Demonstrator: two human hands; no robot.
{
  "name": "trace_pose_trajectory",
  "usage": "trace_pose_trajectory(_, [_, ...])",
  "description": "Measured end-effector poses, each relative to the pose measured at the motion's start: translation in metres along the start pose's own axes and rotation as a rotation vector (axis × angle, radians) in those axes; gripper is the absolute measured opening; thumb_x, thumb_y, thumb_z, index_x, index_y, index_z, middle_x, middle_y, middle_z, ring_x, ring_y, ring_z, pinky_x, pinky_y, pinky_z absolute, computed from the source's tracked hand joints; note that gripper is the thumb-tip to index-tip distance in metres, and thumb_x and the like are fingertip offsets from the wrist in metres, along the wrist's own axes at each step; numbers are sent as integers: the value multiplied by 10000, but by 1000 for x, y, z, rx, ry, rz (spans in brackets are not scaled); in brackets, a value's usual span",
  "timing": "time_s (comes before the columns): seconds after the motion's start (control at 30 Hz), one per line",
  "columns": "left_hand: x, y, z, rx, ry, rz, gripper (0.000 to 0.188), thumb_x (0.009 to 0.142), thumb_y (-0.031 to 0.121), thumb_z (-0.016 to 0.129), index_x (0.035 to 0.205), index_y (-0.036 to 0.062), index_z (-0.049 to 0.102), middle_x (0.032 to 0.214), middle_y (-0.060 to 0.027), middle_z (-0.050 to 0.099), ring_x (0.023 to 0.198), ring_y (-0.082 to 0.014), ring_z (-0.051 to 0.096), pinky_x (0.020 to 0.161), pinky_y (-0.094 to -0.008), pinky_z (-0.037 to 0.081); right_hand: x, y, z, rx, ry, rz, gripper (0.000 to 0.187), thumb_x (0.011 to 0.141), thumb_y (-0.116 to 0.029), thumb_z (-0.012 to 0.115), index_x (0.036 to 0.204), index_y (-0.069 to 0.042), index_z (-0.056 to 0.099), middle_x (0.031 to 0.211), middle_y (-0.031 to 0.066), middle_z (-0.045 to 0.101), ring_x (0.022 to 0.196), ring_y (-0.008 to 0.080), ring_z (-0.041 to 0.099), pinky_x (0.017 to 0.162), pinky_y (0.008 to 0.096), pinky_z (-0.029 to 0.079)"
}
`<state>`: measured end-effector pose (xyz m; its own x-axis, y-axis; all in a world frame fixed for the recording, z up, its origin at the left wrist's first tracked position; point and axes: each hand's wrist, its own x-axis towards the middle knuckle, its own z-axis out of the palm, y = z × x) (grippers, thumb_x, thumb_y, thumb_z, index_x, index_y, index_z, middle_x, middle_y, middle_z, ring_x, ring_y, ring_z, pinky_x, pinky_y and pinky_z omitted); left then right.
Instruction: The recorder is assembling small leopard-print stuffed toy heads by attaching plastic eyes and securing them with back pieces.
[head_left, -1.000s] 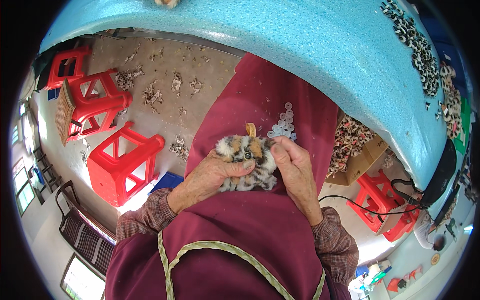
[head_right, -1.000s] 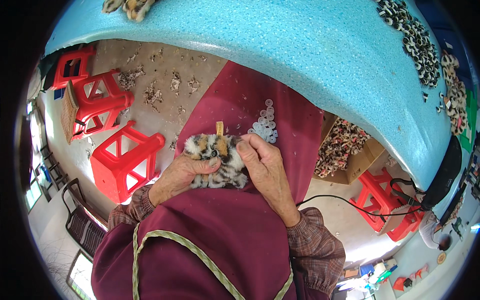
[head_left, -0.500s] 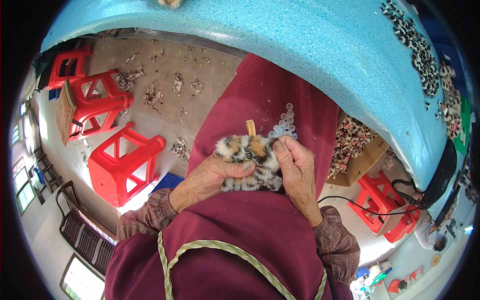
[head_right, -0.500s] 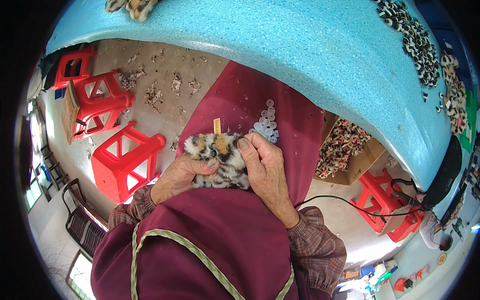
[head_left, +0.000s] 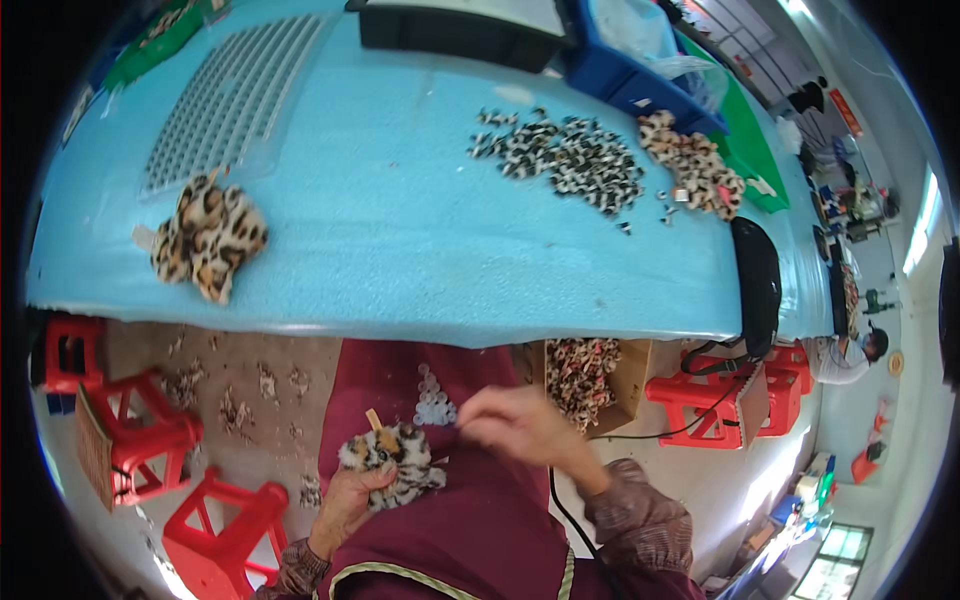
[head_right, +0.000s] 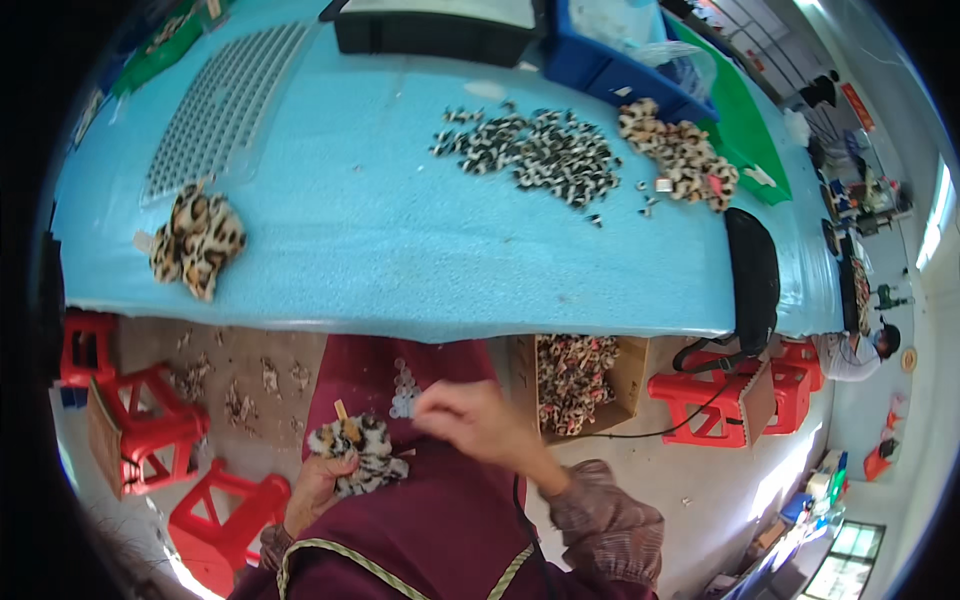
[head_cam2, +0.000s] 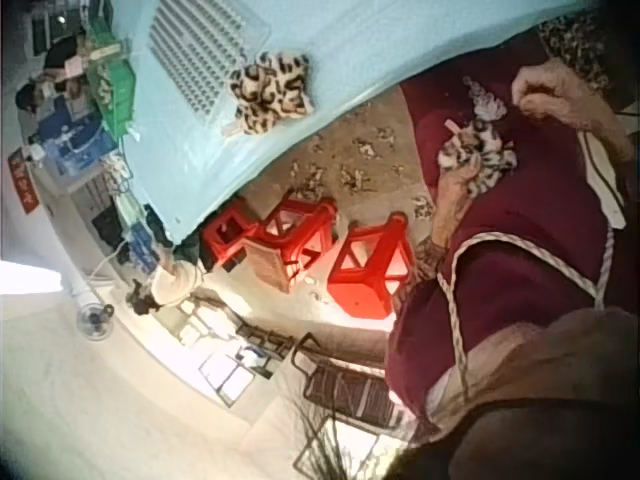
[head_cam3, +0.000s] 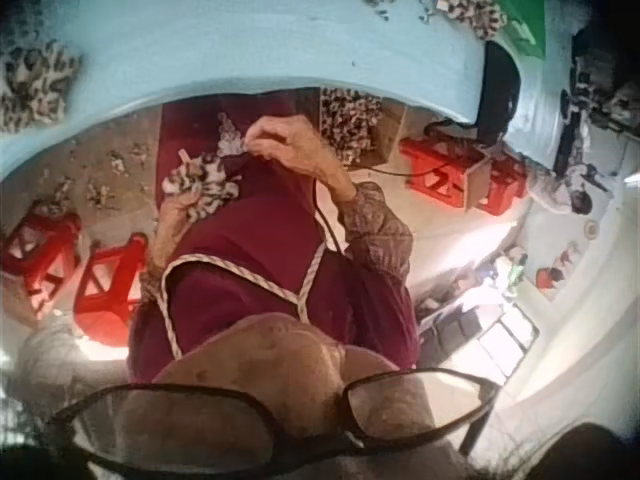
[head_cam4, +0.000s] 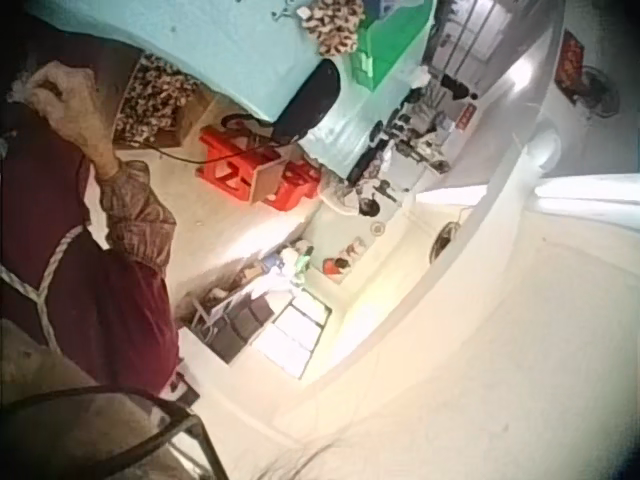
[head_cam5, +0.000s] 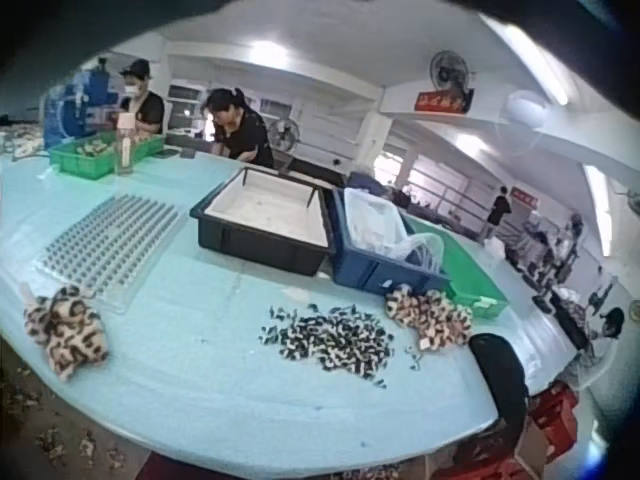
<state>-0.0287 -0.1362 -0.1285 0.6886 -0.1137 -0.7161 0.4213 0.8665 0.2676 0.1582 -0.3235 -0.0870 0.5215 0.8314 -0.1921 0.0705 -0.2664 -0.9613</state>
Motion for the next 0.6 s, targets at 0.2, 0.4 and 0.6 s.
trace_pose_trajectory(0.2, [10,-1,-11,56,111,-52,302,846,44,621,1135,-31,574,995,-87,656,894,-189,643,838,-335,532,-11,-15,-140,-333,880,-46,56,835,-26,575,861,4,614,729,-18,572,666,50,504,610,197,413])
trace_pose_trajectory(0.4, [15,0,-11,86,164,-52,246,850,58,624,1081,-24,611,956,-80,663,839,-172,651,785,-321,546,21,14,-201,-489,975,-95,113,777,-56,670,880,-14,647,726,60,643,657,117,591,589,264,467])
trace_pose_trajectory(0.6, [11,1,0,79,129,-4,243,848,55,620,1079,-20,614,961,-83,663,869,-177,647,811,-334,541,50,12,-197,-915,894,131,190,736,-175,735,841,-40,651,684,99,634,616,238,615,597,374,487])
